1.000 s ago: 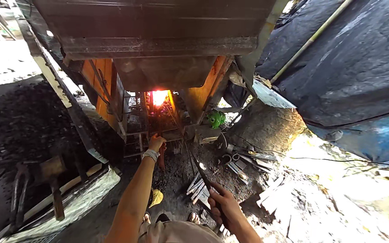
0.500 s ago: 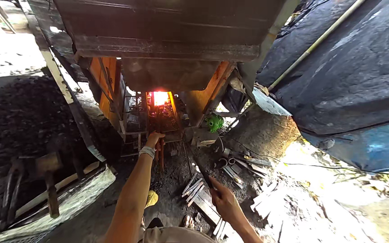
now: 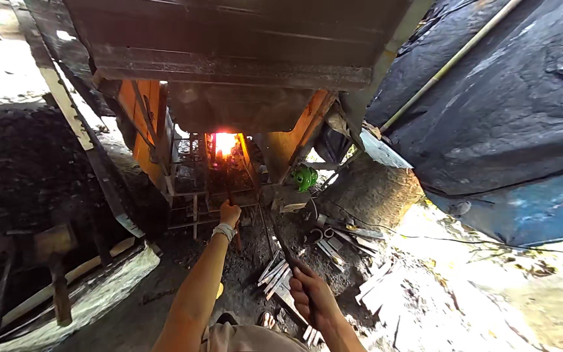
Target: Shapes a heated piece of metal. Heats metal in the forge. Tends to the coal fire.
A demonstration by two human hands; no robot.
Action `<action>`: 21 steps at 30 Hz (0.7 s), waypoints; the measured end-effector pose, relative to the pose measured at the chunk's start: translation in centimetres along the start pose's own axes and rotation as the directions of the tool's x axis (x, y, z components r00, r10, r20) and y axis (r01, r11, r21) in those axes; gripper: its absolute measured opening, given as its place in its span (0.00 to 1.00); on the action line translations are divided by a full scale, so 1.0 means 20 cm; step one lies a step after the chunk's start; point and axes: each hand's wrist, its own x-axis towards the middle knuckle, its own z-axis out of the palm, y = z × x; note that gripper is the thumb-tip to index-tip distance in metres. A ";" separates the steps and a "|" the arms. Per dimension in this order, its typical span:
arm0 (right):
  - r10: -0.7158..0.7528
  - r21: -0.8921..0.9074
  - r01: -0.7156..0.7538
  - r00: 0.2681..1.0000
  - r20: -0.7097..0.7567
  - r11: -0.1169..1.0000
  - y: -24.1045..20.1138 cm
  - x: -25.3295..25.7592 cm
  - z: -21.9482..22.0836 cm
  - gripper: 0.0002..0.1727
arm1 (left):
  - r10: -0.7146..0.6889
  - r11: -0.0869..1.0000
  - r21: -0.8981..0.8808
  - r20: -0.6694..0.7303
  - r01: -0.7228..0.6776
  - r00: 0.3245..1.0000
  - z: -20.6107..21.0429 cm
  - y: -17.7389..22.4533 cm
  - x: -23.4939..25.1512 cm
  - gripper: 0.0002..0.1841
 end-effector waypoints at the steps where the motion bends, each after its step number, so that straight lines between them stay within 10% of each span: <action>1: 0.005 0.026 -0.006 1.000 0.025 1.000 -0.02 0.07 0.03 0.22 | -0.021 0.999 -0.045 0.010 0.021 1.000 0.00 0.00 0.00 0.24; 6: -0.144 -0.420 0.130 0.990 -0.001 0.898 -0.19 0.13 0.13 0.26 | -0.083 0.981 -0.165 0.093 0.097 0.992 -0.11 0.02 -0.05 0.28; 10: -0.324 -0.888 0.211 0.943 0.075 0.409 -0.25 0.00 0.07 0.29 | -0.104 0.977 -0.173 0.141 0.128 0.985 -0.26 -0.03 -0.21 0.31; 14: -0.353 -0.987 0.155 0.926 0.135 0.029 -0.26 -0.08 0.06 0.30 | -0.091 0.981 -0.158 0.164 0.117 0.982 -0.35 -0.08 -0.29 0.30; 21: -0.365 -0.992 0.126 0.922 0.128 -0.029 -0.21 -0.05 0.15 0.29 | -0.104 0.991 -0.071 0.141 0.115 0.984 -0.32 0.01 -0.11 0.33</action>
